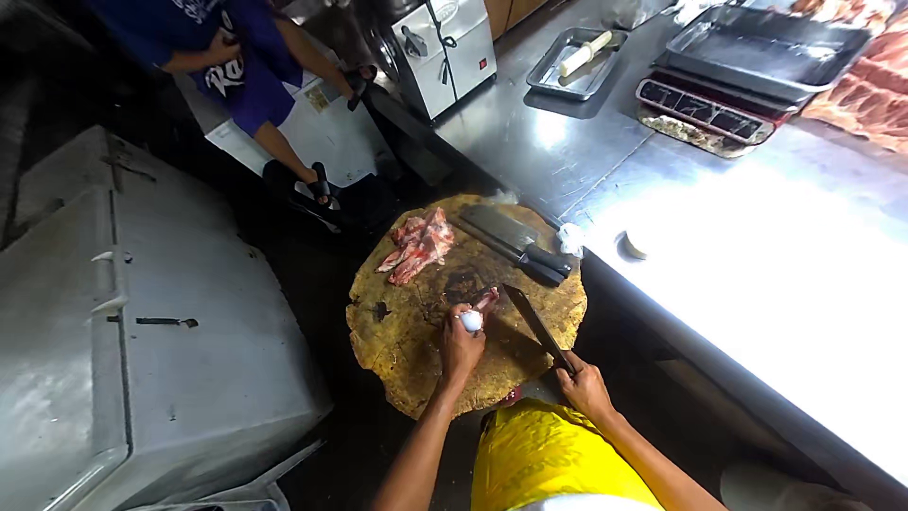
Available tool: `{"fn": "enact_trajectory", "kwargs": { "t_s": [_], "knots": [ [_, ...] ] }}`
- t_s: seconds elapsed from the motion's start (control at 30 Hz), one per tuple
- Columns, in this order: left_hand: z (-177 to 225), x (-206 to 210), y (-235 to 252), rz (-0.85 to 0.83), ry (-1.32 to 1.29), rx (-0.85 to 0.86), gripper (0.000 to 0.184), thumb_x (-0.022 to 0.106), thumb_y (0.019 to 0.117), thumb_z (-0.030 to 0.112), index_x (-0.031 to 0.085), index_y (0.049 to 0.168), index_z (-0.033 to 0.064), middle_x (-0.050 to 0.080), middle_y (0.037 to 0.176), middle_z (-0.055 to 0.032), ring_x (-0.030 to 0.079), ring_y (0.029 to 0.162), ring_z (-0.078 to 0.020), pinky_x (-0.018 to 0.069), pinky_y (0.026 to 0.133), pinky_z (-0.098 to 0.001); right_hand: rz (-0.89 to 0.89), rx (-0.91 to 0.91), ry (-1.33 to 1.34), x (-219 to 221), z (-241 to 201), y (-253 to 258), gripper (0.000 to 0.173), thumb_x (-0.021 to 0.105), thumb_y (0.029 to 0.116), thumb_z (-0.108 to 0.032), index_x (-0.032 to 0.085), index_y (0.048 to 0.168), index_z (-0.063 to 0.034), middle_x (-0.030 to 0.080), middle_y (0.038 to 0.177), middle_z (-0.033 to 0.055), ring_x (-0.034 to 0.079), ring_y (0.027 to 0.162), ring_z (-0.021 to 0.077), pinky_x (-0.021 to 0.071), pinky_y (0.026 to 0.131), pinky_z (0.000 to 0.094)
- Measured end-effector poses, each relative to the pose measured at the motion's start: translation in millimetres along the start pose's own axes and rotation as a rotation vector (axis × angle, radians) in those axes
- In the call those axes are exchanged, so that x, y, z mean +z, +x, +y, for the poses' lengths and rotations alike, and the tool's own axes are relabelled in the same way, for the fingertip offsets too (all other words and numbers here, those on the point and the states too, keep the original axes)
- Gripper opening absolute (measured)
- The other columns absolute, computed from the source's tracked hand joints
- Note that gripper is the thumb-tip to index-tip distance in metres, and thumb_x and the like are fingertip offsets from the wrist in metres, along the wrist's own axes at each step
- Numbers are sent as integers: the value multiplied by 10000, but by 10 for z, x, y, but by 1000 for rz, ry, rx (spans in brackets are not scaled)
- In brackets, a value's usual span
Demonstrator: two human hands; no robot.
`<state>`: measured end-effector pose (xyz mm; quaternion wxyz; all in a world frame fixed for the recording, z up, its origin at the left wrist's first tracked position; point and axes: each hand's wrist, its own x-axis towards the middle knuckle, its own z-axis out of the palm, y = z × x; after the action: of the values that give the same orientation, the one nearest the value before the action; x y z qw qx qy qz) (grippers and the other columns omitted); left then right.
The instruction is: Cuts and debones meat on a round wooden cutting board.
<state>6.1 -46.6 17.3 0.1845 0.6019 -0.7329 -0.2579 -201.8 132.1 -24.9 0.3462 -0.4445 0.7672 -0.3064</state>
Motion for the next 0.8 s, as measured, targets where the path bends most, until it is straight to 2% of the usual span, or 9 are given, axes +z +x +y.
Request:
{"fn": "enact_trajectory", "kwargs": {
  "t_s": [0.07,0.17,0.3,0.37,0.43,0.63,0.73,0.77,0.8],
  "knots": [
    [-354,58,-46,24,144,305,369,684,901,100,660,1262,24,583,1408,-200,539,1339,-363,453,1123,-498,-16,10,12,-49,-62,31,338,564,964,-251,724,1230,-118,733,854,107,703,757,260,558,712,527],
    [-609,151,-204,-74,155,397,247,604,965,114,709,1180,50,521,1490,-182,435,1439,-342,361,1201,-466,-59,9,26,-204,-307,116,332,545,1000,-313,744,1210,-151,710,793,68,668,694,207,544,672,479],
    [-363,98,-287,153,-48,110,351,705,915,173,677,1231,22,505,1486,-206,533,1352,-302,477,1109,-416,-39,-148,223,-448,-841,117,289,533,1010,-279,739,1108,-102,608,663,-17,553,542,75,489,534,305],
    [-286,73,-259,197,-111,-64,395,694,927,186,645,1273,2,503,1483,-216,546,1327,-300,493,1083,-410,-19,-324,392,-580,-1190,136,291,509,1030,-255,710,1074,-48,577,643,-41,537,514,49,489,493,257],
    [-305,140,-205,270,-144,-119,358,697,927,180,665,1233,-3,540,1437,-211,654,1160,-247,580,948,-360,30,-593,542,-752,-1613,189,300,480,1065,-245,673,1035,-18,582,657,-34,549,524,49,506,484,245],
    [-301,175,-174,272,-218,-164,317,714,924,161,684,1202,13,544,1434,-183,693,1051,-168,602,877,-297,231,-1117,856,-865,-2561,340,305,432,1106,-400,651,1043,-197,613,729,-33,599,598,62,551,541,271],
    [-343,220,-163,337,-195,-115,291,718,892,149,709,1139,-5,594,1366,-205,700,1027,-193,602,867,-310,221,-897,455,-274,-1926,452,322,428,1078,-292,640,1082,-50,603,678,43,593,546,122,545,510,325],
    [-291,167,-167,305,-187,-135,312,711,897,144,704,1163,-18,589,1378,-217,683,1086,-231,581,922,-346,99,-672,186,-82,-1620,432,352,465,1024,-239,669,1188,-4,659,708,91,636,570,187,566,547,384],
    [-219,86,-184,237,-177,-189,345,708,918,153,687,1219,-15,569,1421,-211,637,1205,-268,536,1023,-392,-132,-362,-77,62,-1403,430,389,469,1030,-293,632,1304,-69,708,820,135,702,713,283,587,676,486]
  ]
}}
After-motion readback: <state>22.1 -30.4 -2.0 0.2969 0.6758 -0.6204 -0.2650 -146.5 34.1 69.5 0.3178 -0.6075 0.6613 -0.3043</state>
